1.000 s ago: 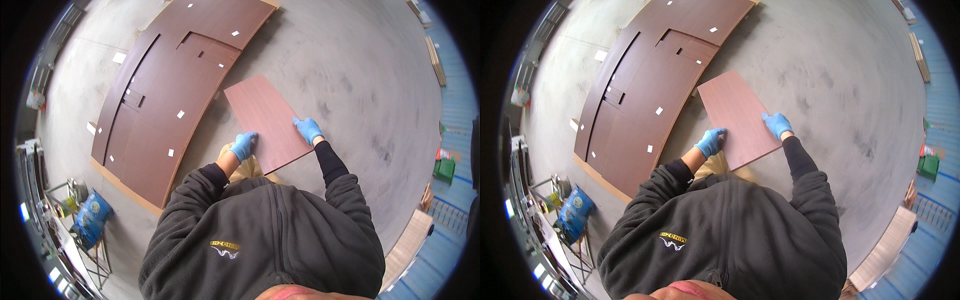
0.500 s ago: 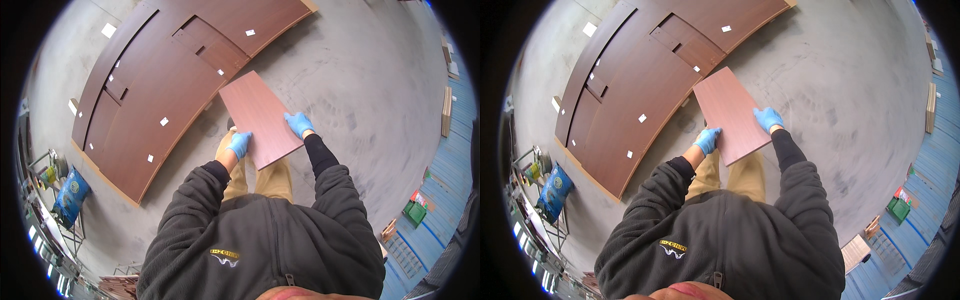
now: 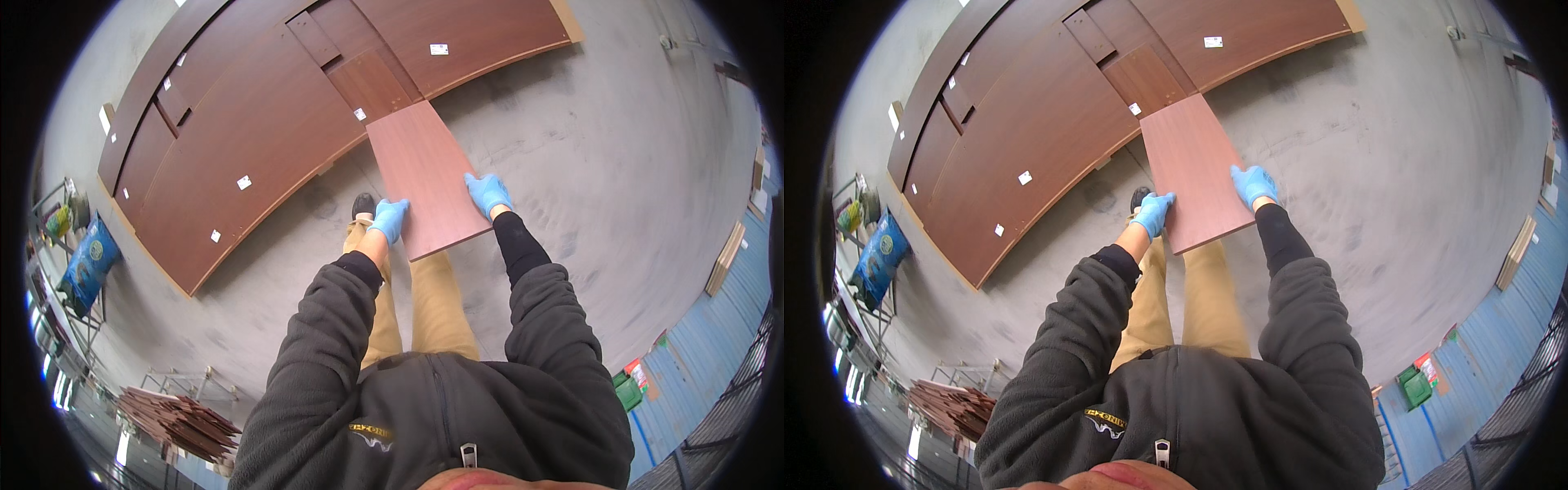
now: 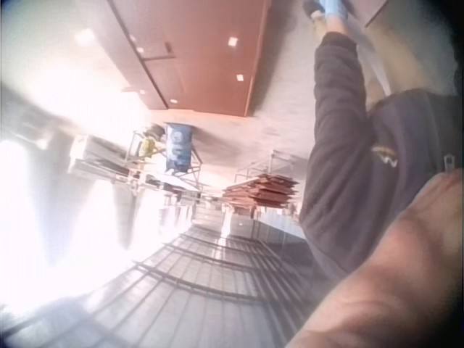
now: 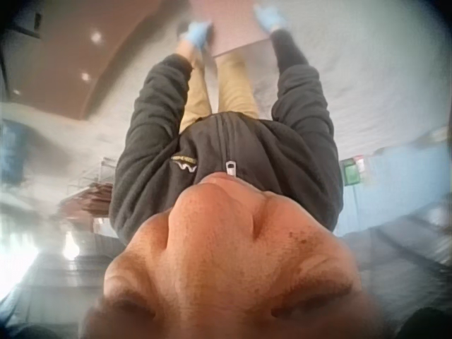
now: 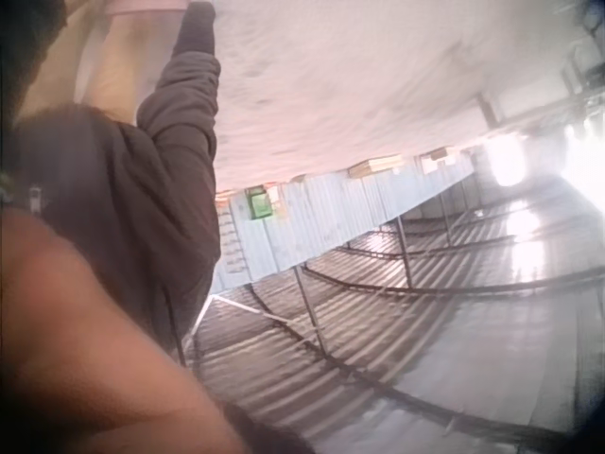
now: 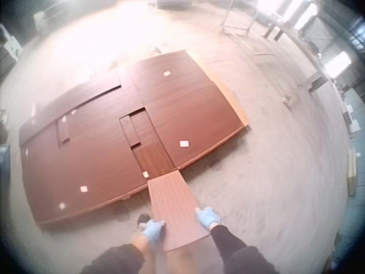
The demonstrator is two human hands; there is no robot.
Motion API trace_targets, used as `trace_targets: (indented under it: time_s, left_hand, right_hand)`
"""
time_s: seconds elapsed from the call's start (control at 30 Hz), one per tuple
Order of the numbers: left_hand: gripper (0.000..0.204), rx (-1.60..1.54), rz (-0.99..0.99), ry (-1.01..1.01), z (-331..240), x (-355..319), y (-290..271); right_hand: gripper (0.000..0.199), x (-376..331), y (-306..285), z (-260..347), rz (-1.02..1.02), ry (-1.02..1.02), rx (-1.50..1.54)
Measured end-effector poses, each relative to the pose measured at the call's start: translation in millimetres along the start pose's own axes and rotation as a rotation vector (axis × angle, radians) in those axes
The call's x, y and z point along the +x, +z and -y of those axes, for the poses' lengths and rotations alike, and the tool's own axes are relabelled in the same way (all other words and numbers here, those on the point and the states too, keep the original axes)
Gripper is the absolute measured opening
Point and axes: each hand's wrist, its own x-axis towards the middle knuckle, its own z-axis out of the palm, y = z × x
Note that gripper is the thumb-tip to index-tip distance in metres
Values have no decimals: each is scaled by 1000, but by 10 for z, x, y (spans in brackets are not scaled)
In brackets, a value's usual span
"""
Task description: The person picks up brown wooden panels from a stack, places them on a larger panel on the floor, and wipes one panel with a cloth. The person then places the cleaned panel onto the larger panel and continues to arrange additional panels.
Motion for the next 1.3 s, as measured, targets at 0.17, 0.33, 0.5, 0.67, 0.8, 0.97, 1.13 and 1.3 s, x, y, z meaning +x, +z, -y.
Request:
trace_targets:
  time_s: [0.17, 0.33, 0.5, 0.67, 0.8, 0.97, 1.13, 1.3]
  left_hand:
    - [53, -54, -34, -47, 75, 349, 168]
    - [53, -120, -25, -23, 0, 328, 267]
    - [53, -121, -25, -12, -132, 299, 305]
    - [56, -99, -46, -13, -191, 310, 325]
    - [53, -130, -72, 20, -255, 193, 338]
    - [47, -313, -12, 28, -133, -238, 218]
    - [35, -639, 171, -58, 161, -811, -247]
    - [36, -1145, 319, 51, 382, -1801, -894]
  right_hand:
    - [68, 404, -24, 56, 72, 4, -51]
    - [71, 586, -81, 85, 55, 4, -42]
    - [70, 689, -138, 118, 63, 2, -71]
    - [69, 755, -158, 159, 93, 25, -106]
    - [71, 703, -221, 156, 55, -22, -82]
    - [71, 241, -390, 106, -18, -155, -52]
    - [65, -655, -532, 226, -69, -257, -67]
    - [59, -1649, -483, 564, -64, -386, 38]
